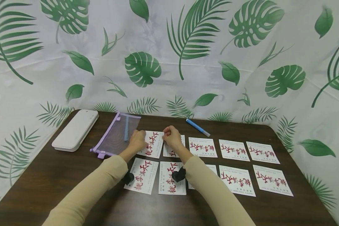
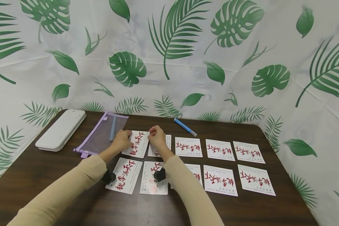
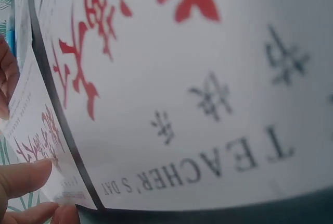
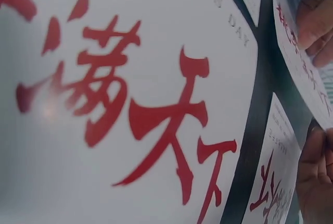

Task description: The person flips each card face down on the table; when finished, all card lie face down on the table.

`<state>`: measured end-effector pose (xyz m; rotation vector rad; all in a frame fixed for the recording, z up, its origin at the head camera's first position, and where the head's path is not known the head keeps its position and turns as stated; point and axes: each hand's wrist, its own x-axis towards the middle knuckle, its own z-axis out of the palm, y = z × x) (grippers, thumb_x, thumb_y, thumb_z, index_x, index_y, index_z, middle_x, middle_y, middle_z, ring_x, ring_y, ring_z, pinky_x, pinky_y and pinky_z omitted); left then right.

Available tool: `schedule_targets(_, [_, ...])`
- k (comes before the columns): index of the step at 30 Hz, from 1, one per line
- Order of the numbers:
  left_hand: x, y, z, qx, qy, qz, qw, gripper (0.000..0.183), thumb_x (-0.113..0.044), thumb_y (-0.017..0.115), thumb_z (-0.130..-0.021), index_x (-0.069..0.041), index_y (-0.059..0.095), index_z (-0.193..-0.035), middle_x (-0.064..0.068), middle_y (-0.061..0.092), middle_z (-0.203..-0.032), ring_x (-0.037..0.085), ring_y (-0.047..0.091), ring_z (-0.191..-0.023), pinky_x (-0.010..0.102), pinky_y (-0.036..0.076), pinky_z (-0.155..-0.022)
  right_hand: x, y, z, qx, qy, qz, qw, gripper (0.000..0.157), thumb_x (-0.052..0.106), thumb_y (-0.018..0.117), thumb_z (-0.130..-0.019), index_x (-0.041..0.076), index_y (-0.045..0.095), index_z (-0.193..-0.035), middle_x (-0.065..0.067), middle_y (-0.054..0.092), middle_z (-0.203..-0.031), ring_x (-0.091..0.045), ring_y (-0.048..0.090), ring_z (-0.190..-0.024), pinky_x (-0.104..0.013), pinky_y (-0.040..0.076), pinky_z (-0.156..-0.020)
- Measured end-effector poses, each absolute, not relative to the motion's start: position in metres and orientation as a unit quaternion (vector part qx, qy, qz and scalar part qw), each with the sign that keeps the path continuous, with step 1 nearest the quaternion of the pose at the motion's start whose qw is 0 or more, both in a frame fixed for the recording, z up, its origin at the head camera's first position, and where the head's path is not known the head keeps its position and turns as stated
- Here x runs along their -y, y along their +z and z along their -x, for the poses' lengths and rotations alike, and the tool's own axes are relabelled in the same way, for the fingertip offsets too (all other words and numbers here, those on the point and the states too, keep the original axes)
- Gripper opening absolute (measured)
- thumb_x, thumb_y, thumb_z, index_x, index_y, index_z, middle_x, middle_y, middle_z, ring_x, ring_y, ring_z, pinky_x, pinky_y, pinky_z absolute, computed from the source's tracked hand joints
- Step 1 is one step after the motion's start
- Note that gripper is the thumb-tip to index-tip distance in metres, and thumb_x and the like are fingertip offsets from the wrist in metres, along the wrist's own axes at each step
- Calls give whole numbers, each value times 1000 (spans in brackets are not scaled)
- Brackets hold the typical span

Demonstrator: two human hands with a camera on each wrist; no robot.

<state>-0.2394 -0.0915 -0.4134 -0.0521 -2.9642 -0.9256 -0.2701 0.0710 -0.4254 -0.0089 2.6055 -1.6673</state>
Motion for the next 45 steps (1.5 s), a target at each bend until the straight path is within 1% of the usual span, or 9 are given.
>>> schedule_targets(3, [92, -411, 238, 939, -343, 4, 19, 52, 1, 72, -70, 9, 54, -118, 26, 58, -108, 39, 53, -105, 48, 43, -90, -74, -425, 269, -799, -600, -6, 41, 21, -12, 61, -81, -3, 54, -99, -1, 47, -72, -11, 48, -62, -20, 46, -53])
schedule_targets(6, [94, -407, 237, 923, -383, 4, 32, 59, 4, 71, -71, 7, 49, -125, 23, 60, -104, 35, 56, -96, 46, 45, -85, -78, -421, 267, -770, -636, -15, 51, 21, -14, 59, -82, -4, 54, -100, -1, 47, -71, -11, 49, -61, -20, 47, -54])
schedule_targets(12, [101, -404, 240, 892, -449, 28, 48, 50, 4, 71, -74, -1, 54, -120, 13, 61, -89, 22, 56, -79, 32, 46, -70, -87, -419, 267, -735, -675, -26, 55, 21, -13, 58, -83, -6, 54, -102, 0, 49, -71, -9, 50, -59, -19, 46, -54])
schedule_targets(18, [106, -396, 240, 802, -597, 33, -13, 34, 5, 62, -84, 2, 52, -116, 6, 55, -82, 12, 55, -69, 23, 52, -60, -92, -417, 264, -696, -713, -61, 59, 22, -9, 60, -85, -3, 57, -106, 1, 55, -75, -8, 52, -64, -19, 46, -57])
schedule_targets(21, [107, -391, 240, 763, -646, 17, -20, 30, 6, 57, -87, 5, 50, -116, 5, 54, -82, 9, 54, -67, 21, 52, -58, -91, -413, 256, -718, -695, -42, 4, 22, -4, 64, -84, -4, 58, -105, -1, 56, -78, -8, 52, -68, -18, 46, -59])
schedule_targets(26, [102, -385, 240, 759, -650, -13, 28, 26, 6, 55, -87, 5, 51, -113, 8, 53, -86, 9, 54, -68, 23, 54, -58, -78, -405, 234, -817, -558, 82, -119, 20, 5, 72, -80, -2, 63, -96, -10, 59, -80, -13, 53, -72, -18, 44, -62])
schedule_targets(34, [84, -374, 237, 740, -666, -34, 86, 24, 5, 56, -84, 5, 52, -108, 14, 56, -94, 30, 63, -86, 27, 56, -59, -58, -408, 214, -863, -415, 215, -193, 25, 9, 79, -73, 3, 64, -92, -7, 57, -78, -16, 53, -68, -20, 42, -60])
schedule_targets(39, [77, -370, 237, 730, -671, -27, 126, 23, 4, 57, -83, 3, 53, -105, 17, 61, -99, 13, 63, -76, 31, 57, -61, -63, -403, 212, -860, -369, 247, -252, 21, 2, 73, -77, 2, 65, -96, -8, 60, -83, -17, 58, -71, -24, 48, -62])
schedule_targets(45, [69, -362, 236, 719, -671, 27, 183, 21, 2, 62, -83, 4, 55, -103, 19, 63, -99, 2, 60, -68, 24, 56, -58, -71, -395, 216, -840, -339, 278, -319, 17, -3, 68, -81, 1, 67, -98, -9, 60, -86, -16, 59, -71, -24, 50, -61])
